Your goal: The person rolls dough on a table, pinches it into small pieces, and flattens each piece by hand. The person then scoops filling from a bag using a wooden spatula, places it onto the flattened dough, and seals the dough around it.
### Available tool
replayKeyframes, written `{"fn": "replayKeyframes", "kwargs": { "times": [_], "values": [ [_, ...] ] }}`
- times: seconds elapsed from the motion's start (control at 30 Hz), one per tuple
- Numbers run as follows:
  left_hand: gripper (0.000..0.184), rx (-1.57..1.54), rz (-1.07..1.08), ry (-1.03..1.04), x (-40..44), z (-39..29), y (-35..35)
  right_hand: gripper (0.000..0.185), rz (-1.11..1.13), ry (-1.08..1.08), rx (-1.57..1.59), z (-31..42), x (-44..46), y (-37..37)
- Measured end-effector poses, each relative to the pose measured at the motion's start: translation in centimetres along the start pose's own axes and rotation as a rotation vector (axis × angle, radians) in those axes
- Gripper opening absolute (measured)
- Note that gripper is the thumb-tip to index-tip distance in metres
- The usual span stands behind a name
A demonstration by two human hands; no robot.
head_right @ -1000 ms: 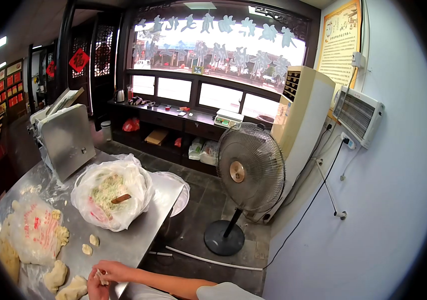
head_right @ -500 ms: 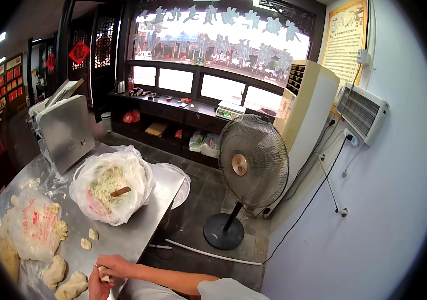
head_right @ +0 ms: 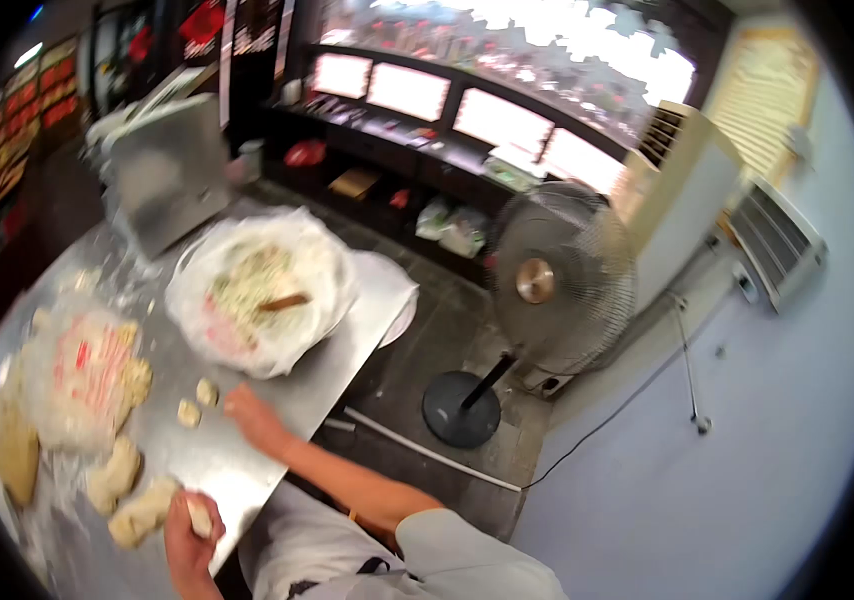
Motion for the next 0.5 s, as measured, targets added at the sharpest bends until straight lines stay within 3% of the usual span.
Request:
{"fn": "replayKeyframes", "kwargs": {
  "times": [0.03,0.1,0.13,0.2,0.23,0.3,0.37,0.5],
  "values": [
    [0.034,-0.016,-0.076,0.033,0.0,0.0,-0.7,0.012,-0.021,-0.014,0.038,0.1,0.6,0.0],
    [0.035,-0.438,-0.367,0.007,0.3,1.4,-2.5,0.014,0.017,0.071,0.168,0.9,1.0,0.1],
    [0.035,-0.484,-0.241,0.041,0.4,2.0,-3.4,0.016,0.002,0.025,0.131,1.3,1.0,0.1],
    [0.034,-0.493,-0.212,0.09,-0.3,3.8,-4.7,0.014,0.031,-0.003,0.063,0.9,0.3,1.0],
    [0.032,-0.445,-0.188,0.091,-0.4,4.1,-4.9,0.021,0.033,-0.017,0.047,1.0,0.2,1.1],
    [0.023,-0.397,-0.367,0.069,-0.8,4.7,-5.1,0.034,0.126,0.076,0.052,2.4,0.0,1.3],
    [0.018,-0.475,-0.411,0.096,-1.0,5.1,-5.5,0.039,0.229,0.158,0.175,2.9,-0.8,2.4],
    [0.035,-0.536,-0.511,0.137,-0.9,5.5,-7.0,0.046,0.185,0.149,0.176,4.3,-1.3,3.2]
  ]
}}
Point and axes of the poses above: each hand's wrist, its own x-axis towards the middle knuckle, its own y-axis out of the palm, z = x × y, the point moved 5 cm from there along x, towards the middle knuckle, and after that the axes turned 12 degrees about z, right-handed, at the moved point
